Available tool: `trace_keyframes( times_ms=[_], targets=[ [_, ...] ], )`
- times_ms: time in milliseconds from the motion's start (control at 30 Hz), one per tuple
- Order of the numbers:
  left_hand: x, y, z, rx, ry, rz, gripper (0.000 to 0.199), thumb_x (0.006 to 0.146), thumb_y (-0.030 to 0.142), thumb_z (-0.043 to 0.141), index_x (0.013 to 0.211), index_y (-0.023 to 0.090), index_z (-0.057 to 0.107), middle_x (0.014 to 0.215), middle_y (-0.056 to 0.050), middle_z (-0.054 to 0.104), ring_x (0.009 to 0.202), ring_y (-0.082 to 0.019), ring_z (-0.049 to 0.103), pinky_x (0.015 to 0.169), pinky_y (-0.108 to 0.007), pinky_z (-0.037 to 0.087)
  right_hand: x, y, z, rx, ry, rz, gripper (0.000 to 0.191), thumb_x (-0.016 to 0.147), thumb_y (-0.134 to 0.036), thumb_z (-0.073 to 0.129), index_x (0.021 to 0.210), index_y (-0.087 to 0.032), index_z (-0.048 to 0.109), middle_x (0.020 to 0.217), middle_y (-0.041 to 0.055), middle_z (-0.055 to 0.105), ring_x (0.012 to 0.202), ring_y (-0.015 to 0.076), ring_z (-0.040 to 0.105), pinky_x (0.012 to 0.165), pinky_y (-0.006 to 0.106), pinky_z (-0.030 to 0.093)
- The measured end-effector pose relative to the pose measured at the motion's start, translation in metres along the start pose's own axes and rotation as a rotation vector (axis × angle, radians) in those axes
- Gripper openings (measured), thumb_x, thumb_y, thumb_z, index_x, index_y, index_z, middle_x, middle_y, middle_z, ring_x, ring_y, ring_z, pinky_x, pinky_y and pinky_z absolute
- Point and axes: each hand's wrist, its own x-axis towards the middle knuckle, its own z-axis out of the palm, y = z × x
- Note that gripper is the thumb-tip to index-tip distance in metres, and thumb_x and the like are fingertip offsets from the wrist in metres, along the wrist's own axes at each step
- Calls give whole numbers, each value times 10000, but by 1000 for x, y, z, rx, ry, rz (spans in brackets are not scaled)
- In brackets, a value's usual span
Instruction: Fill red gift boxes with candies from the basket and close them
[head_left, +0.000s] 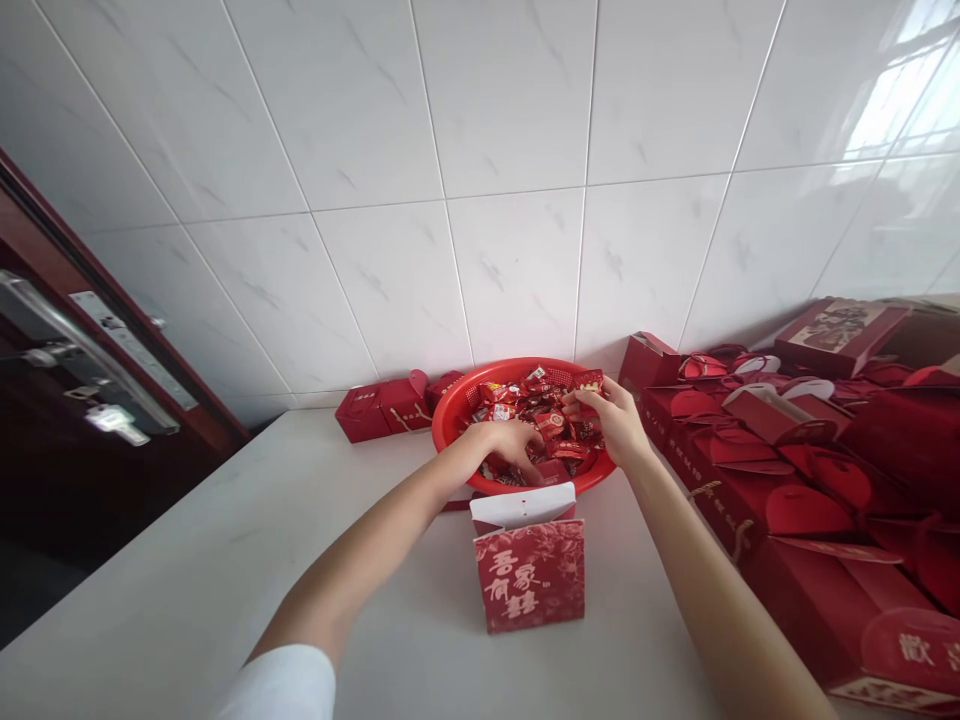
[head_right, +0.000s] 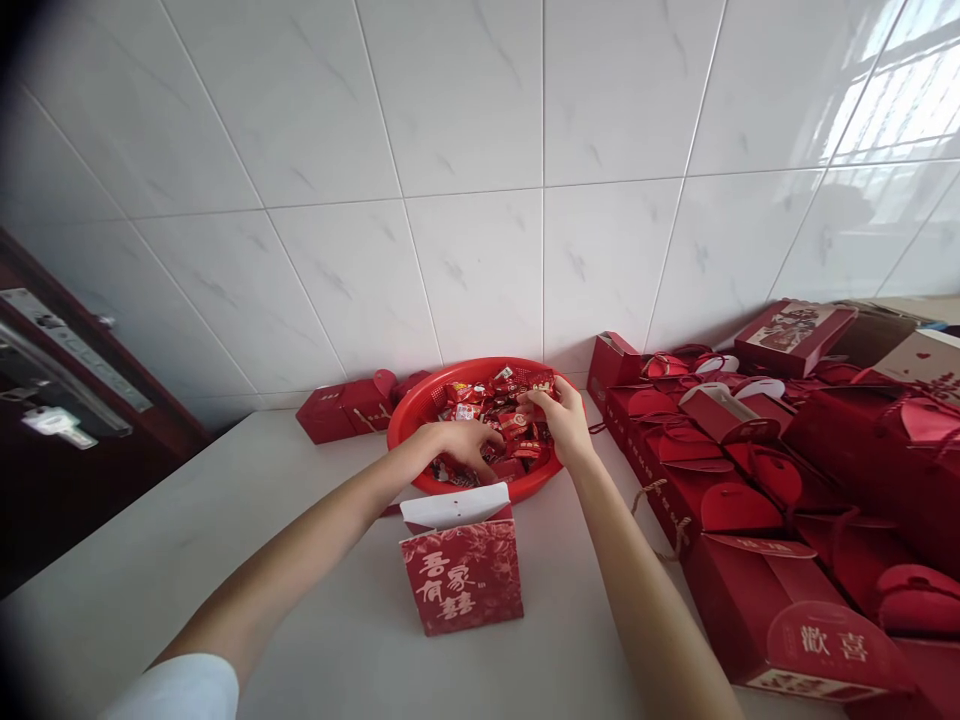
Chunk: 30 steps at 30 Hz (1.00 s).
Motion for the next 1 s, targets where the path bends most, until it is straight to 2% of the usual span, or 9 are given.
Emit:
trace_keyframes(
  times_ms=[100, 233, 333, 500, 700, 800, 867, 933, 1000],
  targets=[
    [2, 7, 2, 47, -22, 52, 299, 620, 379, 809, 799, 206, 643, 739, 18, 638, 652, -169, 551, 577, -262, 358, 0, -1, 1, -8, -5, 3, 199, 623, -293, 736, 758, -192, 629, 731, 23, 722, 595, 162, 667, 591, 288, 561],
    [1, 7, -2, -50, 215, 148, 197, 662, 279, 765, 691, 181, 597, 634, 44, 547, 630, -148, 519, 587, -260, 347, -1, -1, 1, 7, 22, -4, 210, 610, -299, 738, 755, -194, 628, 717, 16, 721, 586, 164, 661, 596, 297, 566],
    [-2, 3, -8, -137, 380, 143, 157, 729, 269, 722, 851, 179, 681, 793, 19, 672, 770, -180, 613, 687, -261, 430, -2, -1, 1, 14, 34, -22, 217, 621, -305, 745, 752, -200, 606, 723, 16, 719, 605, 170, 667, 629, 313, 578],
    [-1, -6, -11, -130, 502, 43, 245, 759, 238, 721, 997, 184, 717, 962, -31, 747, 922, -231, 682, 805, -294, 503, -2, -1, 2, 31, 75, -39, 218, 618, -299, 727, 765, -204, 596, 723, 18, 713, 623, 184, 674, 595, 311, 568],
    [4, -13, -7, -73, 641, -75, 247, 847, 162, 641, 1089, 170, 690, 1142, -107, 725, 1084, -283, 672, 926, -341, 510, -1, 0, 2, 35, 98, -45, 204, 610, -289, 714, 740, -207, 579, 726, 18, 720, 645, 181, 680, 570, 283, 550],
    [2, -9, -7, -50, 717, -97, 374, 868, 162, 630, 1243, 169, 635, 1269, -133, 669, 1201, -304, 620, 1007, -390, 485, -2, 0, 2, 29, 100, -53, 194, 612, -294, 704, 732, -208, 577, 708, 13, 719, 616, 171, 666, 566, 280, 550],
    [-2, -2, -7, -28, 774, -54, 458, 864, 162, 639, 1320, 177, 596, 1363, -137, 607, 1280, -295, 563, 1071, -398, 441, -2, 0, 2, 28, 99, -54, 192, 613, -296, 700, 741, -207, 587, 697, 8, 717, 591, 163, 655, 563, 281, 552],
    [-5, 8, -6, -30, 701, 92, 408, 839, 161, 664, 1246, 191, 656, 1333, -103, 625, 1242, -264, 585, 1066, -351, 438, -2, 0, 3, 28, 97, -58, 196, 615, -295, 704, 751, -207, 593, 703, 7, 717, 586, 160, 654, 566, 281, 554],
    [-6, 19, -2, -87, 452, 224, 291, 779, 139, 701, 1061, 201, 733, 1147, -50, 709, 1063, -230, 662, 950, -293, 488, -1, 1, 2, 26, 93, -63, 202, 617, -295, 709, 757, -206, 593, 711, 7, 714, 587, 160, 658, 564, 278, 551]
  ],
)
